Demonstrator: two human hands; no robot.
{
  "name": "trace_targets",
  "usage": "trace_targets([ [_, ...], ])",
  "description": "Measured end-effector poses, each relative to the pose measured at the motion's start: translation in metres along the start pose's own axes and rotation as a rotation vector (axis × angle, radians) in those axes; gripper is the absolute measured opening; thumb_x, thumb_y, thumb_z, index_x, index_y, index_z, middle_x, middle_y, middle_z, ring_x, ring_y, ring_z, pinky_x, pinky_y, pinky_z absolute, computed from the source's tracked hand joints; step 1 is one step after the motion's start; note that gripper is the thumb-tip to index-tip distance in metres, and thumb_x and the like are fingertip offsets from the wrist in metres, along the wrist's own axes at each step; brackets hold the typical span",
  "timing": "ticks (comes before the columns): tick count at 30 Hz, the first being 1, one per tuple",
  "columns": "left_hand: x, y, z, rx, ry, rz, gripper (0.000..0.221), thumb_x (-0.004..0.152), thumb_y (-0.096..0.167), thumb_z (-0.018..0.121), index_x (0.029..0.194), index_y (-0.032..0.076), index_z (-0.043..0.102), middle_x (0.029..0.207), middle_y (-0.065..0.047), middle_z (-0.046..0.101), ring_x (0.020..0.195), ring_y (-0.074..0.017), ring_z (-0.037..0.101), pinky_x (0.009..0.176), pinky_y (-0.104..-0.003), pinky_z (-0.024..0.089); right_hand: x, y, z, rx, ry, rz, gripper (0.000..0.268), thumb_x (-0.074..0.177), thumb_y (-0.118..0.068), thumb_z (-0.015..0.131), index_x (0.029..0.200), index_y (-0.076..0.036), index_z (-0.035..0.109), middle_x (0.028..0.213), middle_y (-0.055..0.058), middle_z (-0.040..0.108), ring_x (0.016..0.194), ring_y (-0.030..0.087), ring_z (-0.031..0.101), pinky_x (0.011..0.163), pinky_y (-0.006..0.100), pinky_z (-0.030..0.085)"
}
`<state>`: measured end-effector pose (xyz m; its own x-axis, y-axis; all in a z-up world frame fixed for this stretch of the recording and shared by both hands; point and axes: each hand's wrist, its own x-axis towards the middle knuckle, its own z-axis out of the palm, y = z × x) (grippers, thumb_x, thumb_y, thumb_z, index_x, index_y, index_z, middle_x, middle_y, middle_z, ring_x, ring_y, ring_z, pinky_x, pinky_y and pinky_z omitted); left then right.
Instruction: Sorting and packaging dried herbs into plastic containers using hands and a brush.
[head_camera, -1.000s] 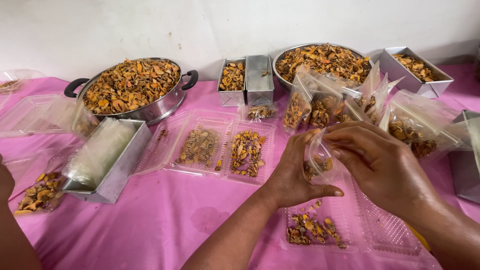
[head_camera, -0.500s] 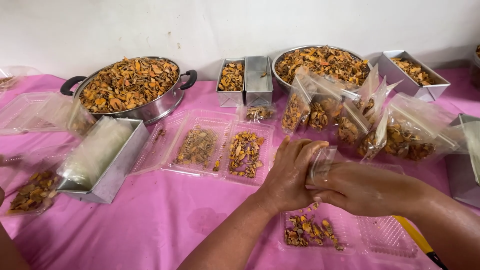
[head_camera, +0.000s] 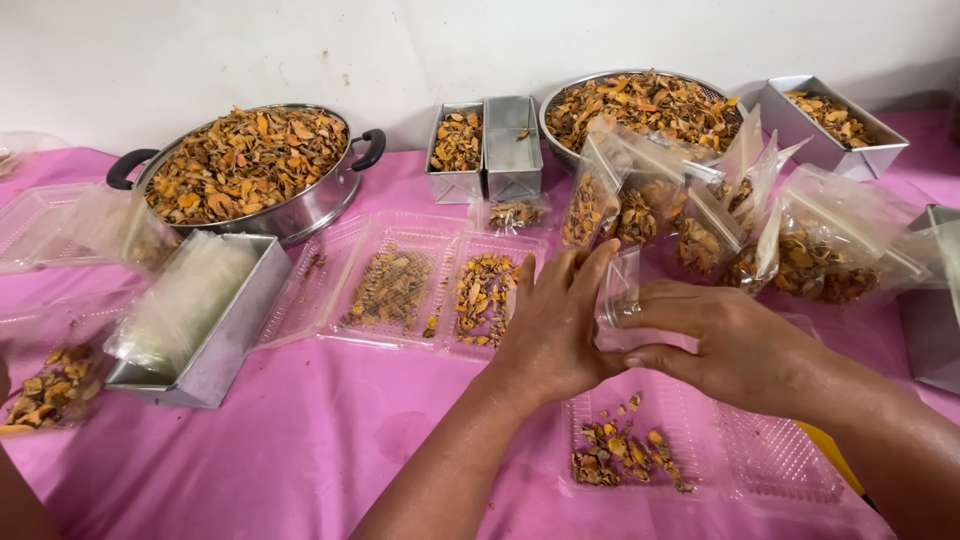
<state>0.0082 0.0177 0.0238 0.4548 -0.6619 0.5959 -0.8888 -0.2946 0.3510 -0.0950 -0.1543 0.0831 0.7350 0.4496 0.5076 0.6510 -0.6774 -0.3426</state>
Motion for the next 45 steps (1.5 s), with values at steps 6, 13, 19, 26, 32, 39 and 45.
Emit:
trace_targets([
  [6,0.01,0.0,-0.022,0.133,-0.134,-0.173,0.118,0.064,0.048,0.1,0.151,0.01,0.031,0.148,-0.019,0.046,0.143,-0.0373,0.039,0.116,-0.076,0.012,-0.035,0.004,-0.002,-0.069,0.18,0.672,0.023,0.082,-0.01,0.077,0.105,-0.013,0.08,0.101,0.002,0.081,0.08,0.015,0.077,0.078,0.028,0.065],
  [13,0.004,-0.021,0.002,0.33,-0.007,-0.067,0.123,0.059,0.055,0.1,0.152,0.008,0.034,0.145,-0.014,0.051,0.136,-0.0323,0.05,0.114,-0.076,0.024,-0.071,0.015,0.084,-0.086,-0.67,0.67,0.074,0.09,-0.02,0.075,0.155,-0.024,0.041,0.163,-0.003,0.038,0.152,0.021,0.03,0.123,0.045,0.03],
  [19,0.002,-0.025,0.009,0.249,-0.023,-0.035,0.151,0.059,0.055,0.103,0.163,0.012,0.002,0.139,-0.007,0.058,0.13,-0.0302,0.052,0.109,-0.084,0.024,-0.059,0.003,0.1,0.032,-0.445,0.468,0.045,0.096,-0.025,0.065,0.14,-0.016,0.063,0.146,0.004,0.06,0.136,0.025,0.05,0.113,0.044,0.042],
  [26,0.003,-0.018,0.002,0.347,-0.037,-0.032,0.134,0.059,0.062,0.098,0.158,0.01,0.025,0.138,-0.007,0.057,0.13,-0.0293,0.053,0.109,-0.083,0.026,-0.068,0.009,0.112,-0.013,-0.378,0.315,0.028,0.092,-0.016,0.068,0.119,-0.015,0.074,0.134,0.004,0.063,0.126,0.026,0.055,0.108,0.044,0.044],
  [32,0.004,-0.016,0.002,0.375,-0.069,-0.039,0.122,0.06,0.057,0.099,0.153,0.011,0.034,0.147,-0.013,0.048,0.137,-0.0318,0.047,0.111,-0.081,0.024,-0.069,0.008,0.119,-0.055,-0.37,0.104,0.03,0.09,-0.017,0.071,0.12,-0.018,0.071,0.131,0.005,0.063,0.118,0.029,0.053,0.105,0.049,0.038],
  [39,0.002,-0.017,0.006,0.34,0.006,-0.001,0.142,0.055,0.056,0.103,0.161,0.01,0.021,0.143,-0.01,0.053,0.135,-0.0316,0.051,0.11,-0.084,0.025,-0.069,0.003,0.091,-0.17,-0.748,0.31,0.102,0.073,0.025,0.055,0.158,-0.03,0.045,0.17,0.012,0.012,0.153,0.039,0.014,0.115,0.065,0.023],
  [45,0.002,-0.016,0.003,0.355,-0.008,-0.009,0.14,0.056,0.055,0.102,0.161,0.011,0.02,0.139,-0.01,0.056,0.135,-0.0323,0.049,0.11,-0.083,0.024,-0.083,0.016,0.111,0.019,-0.433,0.129,0.063,0.054,0.024,0.052,0.099,-0.013,0.073,0.118,0.005,0.066,0.102,0.024,0.068,0.085,0.036,0.055],
])
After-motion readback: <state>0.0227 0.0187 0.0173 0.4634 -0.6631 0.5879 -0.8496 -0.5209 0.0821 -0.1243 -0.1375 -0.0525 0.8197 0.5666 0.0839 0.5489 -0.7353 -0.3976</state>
